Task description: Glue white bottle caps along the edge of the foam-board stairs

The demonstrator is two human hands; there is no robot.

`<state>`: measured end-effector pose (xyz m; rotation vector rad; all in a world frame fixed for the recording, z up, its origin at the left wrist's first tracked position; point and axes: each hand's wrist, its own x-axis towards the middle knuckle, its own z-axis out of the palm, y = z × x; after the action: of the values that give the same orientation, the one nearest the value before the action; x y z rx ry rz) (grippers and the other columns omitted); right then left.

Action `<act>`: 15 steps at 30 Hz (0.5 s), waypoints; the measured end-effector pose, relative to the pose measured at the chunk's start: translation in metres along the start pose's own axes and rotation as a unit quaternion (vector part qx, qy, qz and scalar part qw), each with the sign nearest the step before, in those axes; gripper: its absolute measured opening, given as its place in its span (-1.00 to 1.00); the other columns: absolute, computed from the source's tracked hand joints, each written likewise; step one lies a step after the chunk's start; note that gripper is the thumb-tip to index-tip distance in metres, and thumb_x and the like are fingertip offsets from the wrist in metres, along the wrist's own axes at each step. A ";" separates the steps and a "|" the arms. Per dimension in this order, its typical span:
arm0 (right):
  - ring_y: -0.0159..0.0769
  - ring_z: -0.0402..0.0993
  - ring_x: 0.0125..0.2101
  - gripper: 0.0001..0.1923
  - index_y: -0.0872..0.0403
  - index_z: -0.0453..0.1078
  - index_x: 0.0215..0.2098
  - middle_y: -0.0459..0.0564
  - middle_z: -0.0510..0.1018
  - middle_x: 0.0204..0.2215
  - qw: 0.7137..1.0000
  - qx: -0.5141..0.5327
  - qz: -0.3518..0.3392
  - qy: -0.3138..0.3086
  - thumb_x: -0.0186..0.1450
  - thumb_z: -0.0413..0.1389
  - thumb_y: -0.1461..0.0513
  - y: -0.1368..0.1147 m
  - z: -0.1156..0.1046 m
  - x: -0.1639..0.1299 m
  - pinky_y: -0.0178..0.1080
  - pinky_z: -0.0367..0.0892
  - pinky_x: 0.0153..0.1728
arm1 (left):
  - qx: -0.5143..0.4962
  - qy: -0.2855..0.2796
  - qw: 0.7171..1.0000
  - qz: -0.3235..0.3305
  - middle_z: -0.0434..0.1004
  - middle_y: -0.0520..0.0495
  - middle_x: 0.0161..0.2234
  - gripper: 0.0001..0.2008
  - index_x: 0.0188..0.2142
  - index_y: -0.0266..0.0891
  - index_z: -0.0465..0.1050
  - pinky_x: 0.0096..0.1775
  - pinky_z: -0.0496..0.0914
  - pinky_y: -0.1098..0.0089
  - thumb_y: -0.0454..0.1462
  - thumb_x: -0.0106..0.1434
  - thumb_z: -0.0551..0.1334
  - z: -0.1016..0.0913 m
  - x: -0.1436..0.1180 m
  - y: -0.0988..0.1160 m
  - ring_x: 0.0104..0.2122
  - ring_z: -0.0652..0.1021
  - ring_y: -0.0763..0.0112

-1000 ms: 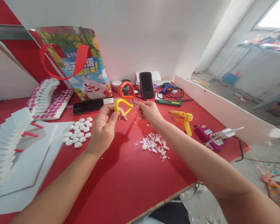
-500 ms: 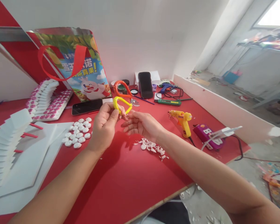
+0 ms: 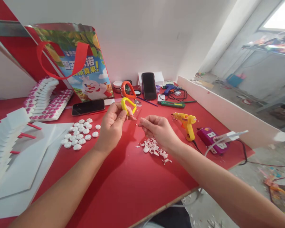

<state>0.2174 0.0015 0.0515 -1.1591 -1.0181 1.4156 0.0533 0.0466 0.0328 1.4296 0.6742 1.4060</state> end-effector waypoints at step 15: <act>-0.57 0.11 -0.67 -0.83 0.13 0.41 -0.39 -0.12 0.47 -0.54 0.990 0.044 0.136 0.013 0.37 0.14 0.38 -0.008 -0.014 0.054 -0.48 0.07 -0.69 | -0.055 -0.016 0.998 -0.002 0.42 -0.05 -0.29 -0.89 -0.26 -0.13 0.48 -0.17 0.52 0.28 -0.18 0.33 0.36 0.000 -0.003 0.038 -0.28 0.46 0.33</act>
<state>0.2305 0.0562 0.0492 -1.2833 -0.7910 1.6361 0.0440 0.0297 0.0658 1.3614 0.5708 1.3929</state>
